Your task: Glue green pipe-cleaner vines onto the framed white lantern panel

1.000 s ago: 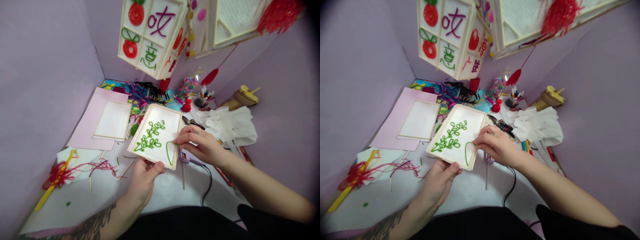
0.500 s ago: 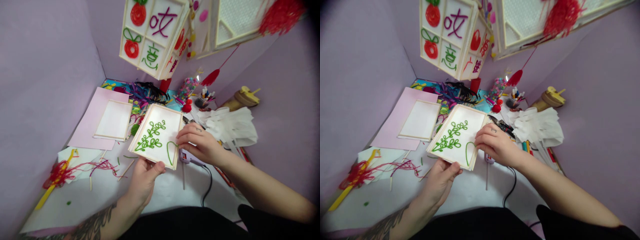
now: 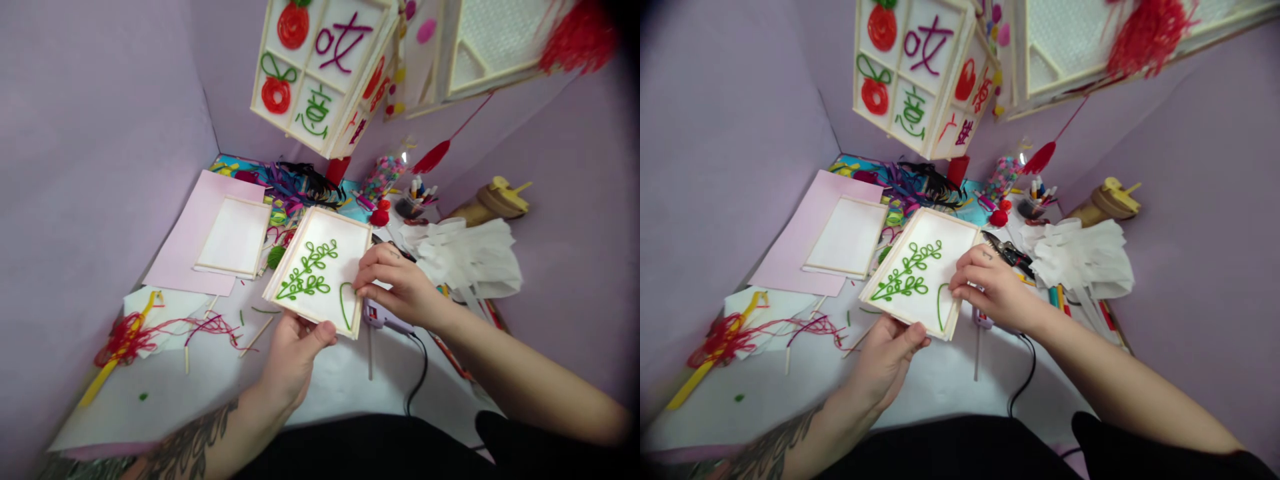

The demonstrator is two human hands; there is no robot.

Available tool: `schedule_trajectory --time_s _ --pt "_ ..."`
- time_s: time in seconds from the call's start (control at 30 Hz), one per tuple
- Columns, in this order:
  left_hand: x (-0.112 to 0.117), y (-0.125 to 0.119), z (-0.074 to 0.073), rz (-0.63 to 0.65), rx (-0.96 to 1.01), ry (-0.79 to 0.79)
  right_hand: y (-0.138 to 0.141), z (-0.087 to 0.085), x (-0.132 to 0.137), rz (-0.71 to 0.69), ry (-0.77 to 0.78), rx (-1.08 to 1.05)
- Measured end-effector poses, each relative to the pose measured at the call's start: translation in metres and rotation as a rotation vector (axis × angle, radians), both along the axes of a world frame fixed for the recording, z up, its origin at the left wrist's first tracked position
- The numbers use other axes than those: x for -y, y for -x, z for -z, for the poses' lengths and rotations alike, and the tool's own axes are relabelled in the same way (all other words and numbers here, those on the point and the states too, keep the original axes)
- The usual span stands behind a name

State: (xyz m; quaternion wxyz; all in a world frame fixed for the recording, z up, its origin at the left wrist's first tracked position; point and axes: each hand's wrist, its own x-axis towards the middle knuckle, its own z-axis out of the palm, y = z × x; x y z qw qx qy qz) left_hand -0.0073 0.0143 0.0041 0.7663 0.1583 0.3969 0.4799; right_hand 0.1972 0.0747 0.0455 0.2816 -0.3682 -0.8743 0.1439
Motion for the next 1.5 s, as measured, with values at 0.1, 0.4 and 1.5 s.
schedule_trajectory --time_s 0.1,0.4,1.5 --pt "0.0002 -0.0001 0.0006 0.005 0.008 -0.007 0.0023 0.0015 -0.0010 0.007 0.008 -0.011" --pt "0.0013 0.0010 0.0022 0.018 0.007 -0.010 0.0050 0.0008 -0.0013 -0.006 0.031 -0.021" --pt "-0.0006 0.0002 0.0019 0.015 0.016 -0.038 -0.0007 -0.0050 0.0037 -0.003 0.101 -0.065"
